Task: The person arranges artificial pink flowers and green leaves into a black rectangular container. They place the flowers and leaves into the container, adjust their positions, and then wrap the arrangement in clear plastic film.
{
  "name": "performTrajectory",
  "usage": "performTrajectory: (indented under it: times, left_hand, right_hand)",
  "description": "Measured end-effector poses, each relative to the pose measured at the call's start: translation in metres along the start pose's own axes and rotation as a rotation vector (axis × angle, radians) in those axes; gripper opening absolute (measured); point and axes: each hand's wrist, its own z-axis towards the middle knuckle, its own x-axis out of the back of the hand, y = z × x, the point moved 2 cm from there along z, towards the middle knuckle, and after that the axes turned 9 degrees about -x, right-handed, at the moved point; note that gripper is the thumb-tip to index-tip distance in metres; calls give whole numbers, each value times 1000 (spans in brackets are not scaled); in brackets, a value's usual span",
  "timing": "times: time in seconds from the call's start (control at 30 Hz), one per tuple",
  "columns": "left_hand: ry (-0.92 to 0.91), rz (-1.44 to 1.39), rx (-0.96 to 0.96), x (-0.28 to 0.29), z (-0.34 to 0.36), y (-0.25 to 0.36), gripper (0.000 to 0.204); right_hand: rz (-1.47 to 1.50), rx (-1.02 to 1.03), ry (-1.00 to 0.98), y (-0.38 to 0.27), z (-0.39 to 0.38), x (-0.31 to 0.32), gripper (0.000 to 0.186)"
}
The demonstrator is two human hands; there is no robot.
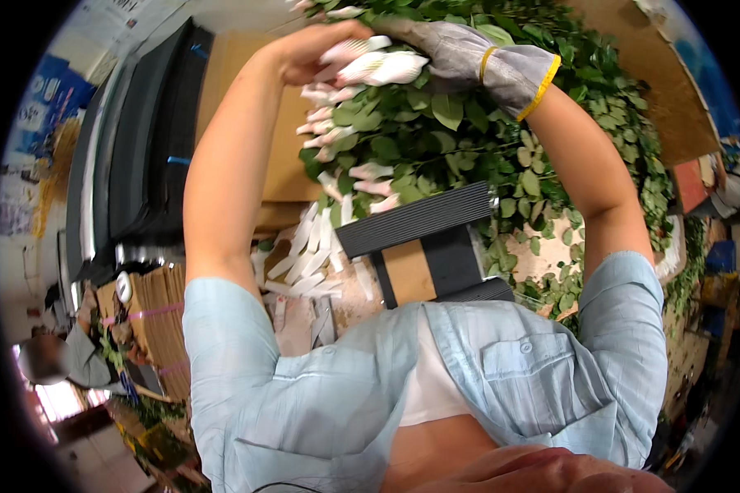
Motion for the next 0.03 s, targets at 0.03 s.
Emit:
performTrajectory:
  times: [0.03]
  left_hand:
    - [-3,-25,-33,-5,-1,3,51]
  right_hand:
    - [60,-129,-104,4,-5,5,54]
